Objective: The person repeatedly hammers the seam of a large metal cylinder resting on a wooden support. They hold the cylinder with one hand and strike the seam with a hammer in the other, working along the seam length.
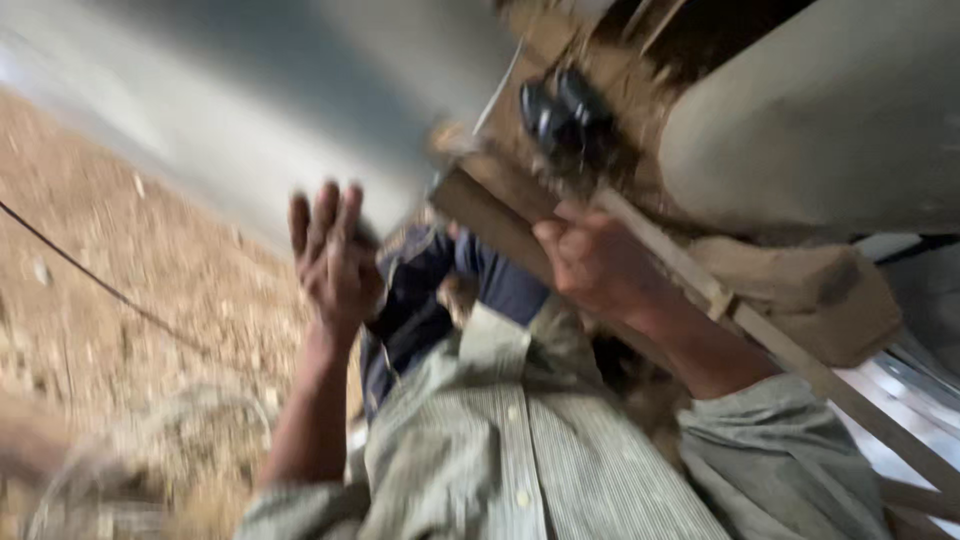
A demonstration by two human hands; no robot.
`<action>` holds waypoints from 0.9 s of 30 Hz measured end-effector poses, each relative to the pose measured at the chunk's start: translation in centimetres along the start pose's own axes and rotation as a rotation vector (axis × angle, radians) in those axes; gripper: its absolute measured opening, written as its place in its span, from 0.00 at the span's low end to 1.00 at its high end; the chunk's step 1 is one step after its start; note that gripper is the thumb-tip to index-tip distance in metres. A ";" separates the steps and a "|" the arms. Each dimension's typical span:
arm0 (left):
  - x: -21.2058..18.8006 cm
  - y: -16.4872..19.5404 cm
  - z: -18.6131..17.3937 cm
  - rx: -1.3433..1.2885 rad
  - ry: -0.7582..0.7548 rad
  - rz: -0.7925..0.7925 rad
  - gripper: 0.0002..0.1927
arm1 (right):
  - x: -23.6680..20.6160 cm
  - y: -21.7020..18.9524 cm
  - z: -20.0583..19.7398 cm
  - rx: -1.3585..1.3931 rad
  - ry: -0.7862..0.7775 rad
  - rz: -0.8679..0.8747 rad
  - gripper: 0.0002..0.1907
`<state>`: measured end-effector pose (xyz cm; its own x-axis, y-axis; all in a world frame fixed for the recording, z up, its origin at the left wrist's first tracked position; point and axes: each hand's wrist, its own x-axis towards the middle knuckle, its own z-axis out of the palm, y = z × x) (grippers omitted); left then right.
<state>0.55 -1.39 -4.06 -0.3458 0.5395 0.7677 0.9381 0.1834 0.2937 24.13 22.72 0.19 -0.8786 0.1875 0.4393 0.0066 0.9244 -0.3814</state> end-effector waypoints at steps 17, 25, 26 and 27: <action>-0.4 0.4 0.0 0.008 -0.001 -0.018 0.13 | 0.7 -0.4 0.1 0.118 -0.083 0.106 0.07; 0.3 1.5 0.0 0.037 -0.029 -0.054 0.07 | 0.4 -0.3 0.4 -0.084 -0.633 0.537 0.24; 0.6 1.7 0.0 0.029 -0.017 -0.045 0.05 | 0.4 -0.4 0.2 0.040 -0.420 0.420 0.20; 0.8 1.9 0.1 0.019 -0.005 -0.038 0.08 | 0.4 -0.5 0.0 0.154 -0.211 0.292 0.17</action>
<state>2.07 -0.55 -2.97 -0.3812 0.5358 0.7534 0.9245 0.2192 0.3119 23.78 22.32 0.55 -0.9292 0.3484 0.1231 0.2137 0.7784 -0.5902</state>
